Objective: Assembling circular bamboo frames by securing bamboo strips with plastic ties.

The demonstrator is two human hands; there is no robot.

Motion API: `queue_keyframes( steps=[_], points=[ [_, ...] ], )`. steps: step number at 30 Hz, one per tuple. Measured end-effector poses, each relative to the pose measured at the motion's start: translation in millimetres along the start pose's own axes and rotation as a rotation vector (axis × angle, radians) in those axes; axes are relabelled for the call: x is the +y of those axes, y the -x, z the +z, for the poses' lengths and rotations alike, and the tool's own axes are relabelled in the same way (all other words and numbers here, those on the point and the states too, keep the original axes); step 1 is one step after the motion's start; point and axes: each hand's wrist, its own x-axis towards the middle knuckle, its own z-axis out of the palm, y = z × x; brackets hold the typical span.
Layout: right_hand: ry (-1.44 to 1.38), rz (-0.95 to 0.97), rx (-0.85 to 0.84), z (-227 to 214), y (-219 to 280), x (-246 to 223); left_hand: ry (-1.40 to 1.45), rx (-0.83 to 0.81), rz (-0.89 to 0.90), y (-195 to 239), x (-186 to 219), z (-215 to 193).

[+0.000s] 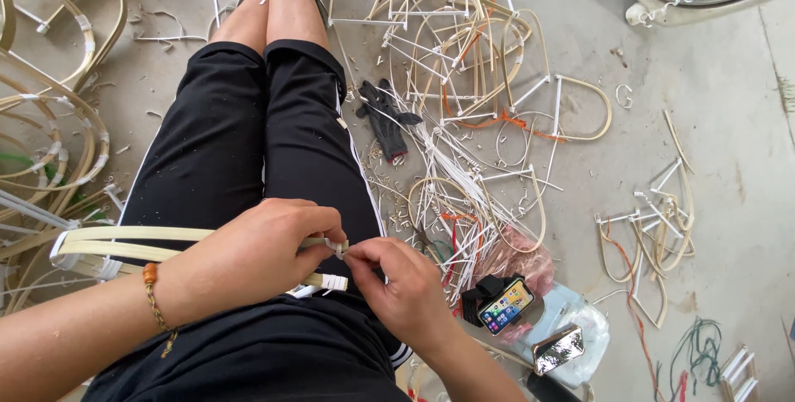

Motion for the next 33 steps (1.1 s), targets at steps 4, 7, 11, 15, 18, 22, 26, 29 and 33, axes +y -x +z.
queue_keyframes(
  steps=[4,7,11,15,18,22,26,29,33],
  points=[
    [-0.007,-0.093,-0.073,-8.3,-6.5,-0.2,0.011,-0.069,-0.028,-4.2,5.5,-6.1],
    [-0.006,-0.122,-0.122,-13.1,-10.7,0.4,0.026,-0.139,-0.109,-6.9,10.8,-10.0],
    [-0.009,-0.147,-0.130,-13.2,-12.5,4.2,0.002,-0.176,-0.183,-9.3,12.8,-9.4],
    [-0.041,-0.138,-0.122,-13.2,-11.3,3.3,-0.003,-0.170,-0.195,-10.7,13.1,-8.5],
    [-0.088,-0.036,-0.113,-9.4,-8.9,9.3,-0.024,-0.185,-0.209,-11.2,13.4,-7.7],
    [-0.090,-0.051,-0.101,-4.4,-7.4,21.0,-0.064,-0.154,-0.215,-11.4,13.7,-4.6],
    [-0.221,0.012,-0.107,-9.2,-14.0,24.1,-0.132,-0.132,-0.254,-13.0,17.9,-7.4],
    [-0.293,0.018,-0.193,-6.9,-13.6,28.5,-0.127,-0.121,-0.279,-12.5,15.7,-7.8],
    [-0.246,0.020,-0.157,0.7,-12.3,30.2,-0.133,-0.128,-0.291,-12.5,18.9,-9.7]
  ],
)
